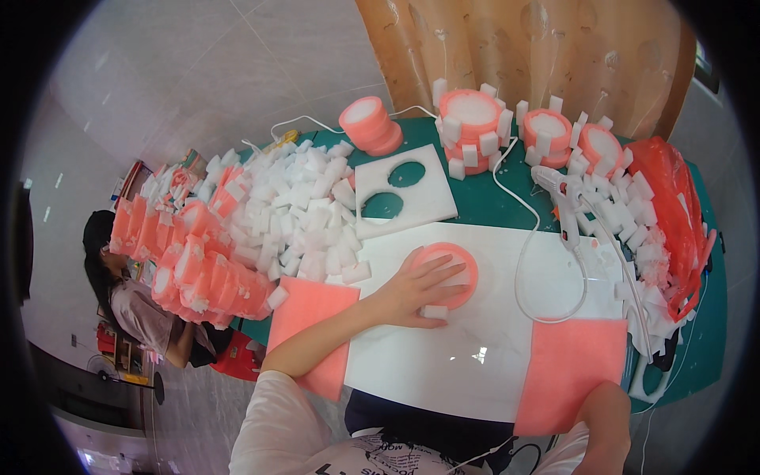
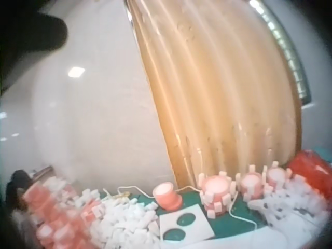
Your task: The person assembles a foam craft by applying glue with a hot glue gun and attaching small foam blocks around the edge of a circular foam ring by hand.
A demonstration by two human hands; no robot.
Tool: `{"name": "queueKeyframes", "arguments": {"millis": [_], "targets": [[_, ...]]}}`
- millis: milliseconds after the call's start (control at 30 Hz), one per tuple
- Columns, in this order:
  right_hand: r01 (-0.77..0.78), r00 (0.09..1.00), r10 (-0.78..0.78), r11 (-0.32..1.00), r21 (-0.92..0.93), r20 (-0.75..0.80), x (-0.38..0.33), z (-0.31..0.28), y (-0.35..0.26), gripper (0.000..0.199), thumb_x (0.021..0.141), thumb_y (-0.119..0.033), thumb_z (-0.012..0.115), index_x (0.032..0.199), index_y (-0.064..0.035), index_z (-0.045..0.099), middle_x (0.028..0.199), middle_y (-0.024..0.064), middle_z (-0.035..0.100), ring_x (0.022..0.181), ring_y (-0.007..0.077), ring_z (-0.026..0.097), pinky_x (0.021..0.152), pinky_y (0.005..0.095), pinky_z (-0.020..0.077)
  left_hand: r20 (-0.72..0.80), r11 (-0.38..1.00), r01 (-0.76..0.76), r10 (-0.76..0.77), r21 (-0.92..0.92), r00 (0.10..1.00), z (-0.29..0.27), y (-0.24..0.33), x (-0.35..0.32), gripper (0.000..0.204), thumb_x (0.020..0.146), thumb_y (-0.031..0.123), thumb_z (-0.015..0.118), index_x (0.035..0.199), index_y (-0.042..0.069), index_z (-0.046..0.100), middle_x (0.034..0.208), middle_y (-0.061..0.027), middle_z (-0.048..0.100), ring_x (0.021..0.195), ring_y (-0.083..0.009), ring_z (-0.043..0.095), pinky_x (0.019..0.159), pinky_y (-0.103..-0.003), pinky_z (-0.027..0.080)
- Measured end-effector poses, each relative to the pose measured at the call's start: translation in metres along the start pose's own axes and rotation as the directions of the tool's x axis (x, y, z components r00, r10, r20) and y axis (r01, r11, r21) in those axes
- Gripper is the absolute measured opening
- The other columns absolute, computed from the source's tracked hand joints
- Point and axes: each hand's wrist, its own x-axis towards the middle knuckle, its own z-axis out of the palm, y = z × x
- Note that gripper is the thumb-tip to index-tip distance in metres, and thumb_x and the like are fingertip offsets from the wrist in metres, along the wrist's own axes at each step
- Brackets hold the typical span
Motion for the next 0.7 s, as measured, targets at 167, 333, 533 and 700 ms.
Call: {"name": "queueKeyframes", "arguments": {"millis": [167, 333, 533, 700], "targets": [[0.003, 1.000, -0.003, 1.000, -0.012, 0.002, 0.000, -0.001, 0.001, 0.047, 0.076, 0.009, 0.056, 0.120, 0.0040, 0.041, 0.132, 0.0035, 0.036, 0.099, 0.0190, 0.055, 0.078, 0.0316, 0.0536, -0.004, 1.000, -0.005, 0.005, -0.019, 1.000, 0.001, -0.001, 0.000, 0.064, 0.069, 0.035, 0.070, 0.127, 0.019, 0.049, 0.141, -0.0083, 0.033, 0.130, -0.0305, 0.031, 0.101, -0.057, 0.020], [0.005, 1.000, -0.005, 1.000, -0.018, 0.001, -0.001, -0.002, 0.003, 0.047, 0.076, 0.009, 0.056, 0.120, 0.0040, 0.041, 0.132, 0.0038, 0.036, 0.099, 0.0190, 0.055, 0.078, 0.0316, 0.0536, 0.011, 1.000, 0.002, -0.002, 0.003, 1.000, -0.001, 0.000, 0.001, 0.063, 0.069, 0.035, 0.070, 0.127, 0.019, 0.049, 0.141, -0.0082, 0.034, 0.130, -0.0305, 0.031, 0.101, -0.057, 0.020], [0.006, 1.000, -0.006, 1.000, -0.028, 0.001, -0.004, -0.002, -0.005, 0.047, 0.076, 0.010, 0.056, 0.120, 0.0040, 0.041, 0.132, 0.0041, 0.036, 0.099, 0.0191, 0.055, 0.078, 0.0315, 0.0535, 0.004, 1.000, 0.001, -0.001, -0.006, 1.000, 0.000, 0.000, 0.001, 0.064, 0.068, 0.035, 0.070, 0.126, 0.019, 0.049, 0.141, -0.0081, 0.034, 0.130, -0.0301, 0.031, 0.101, -0.057, 0.020], [0.008, 1.000, -0.008, 0.999, -0.032, 0.000, -0.003, 0.000, -0.002, 0.047, 0.076, 0.010, 0.056, 0.120, 0.0040, 0.041, 0.132, 0.0044, 0.036, 0.099, 0.0191, 0.055, 0.078, 0.0315, 0.0535, -0.006, 1.000, -0.005, 0.004, -0.014, 1.000, 0.001, -0.002, 0.000, 0.064, 0.068, 0.035, 0.070, 0.126, 0.019, 0.049, 0.140, -0.0082, 0.034, 0.130, -0.0303, 0.031, 0.101, -0.056, 0.020]]}}
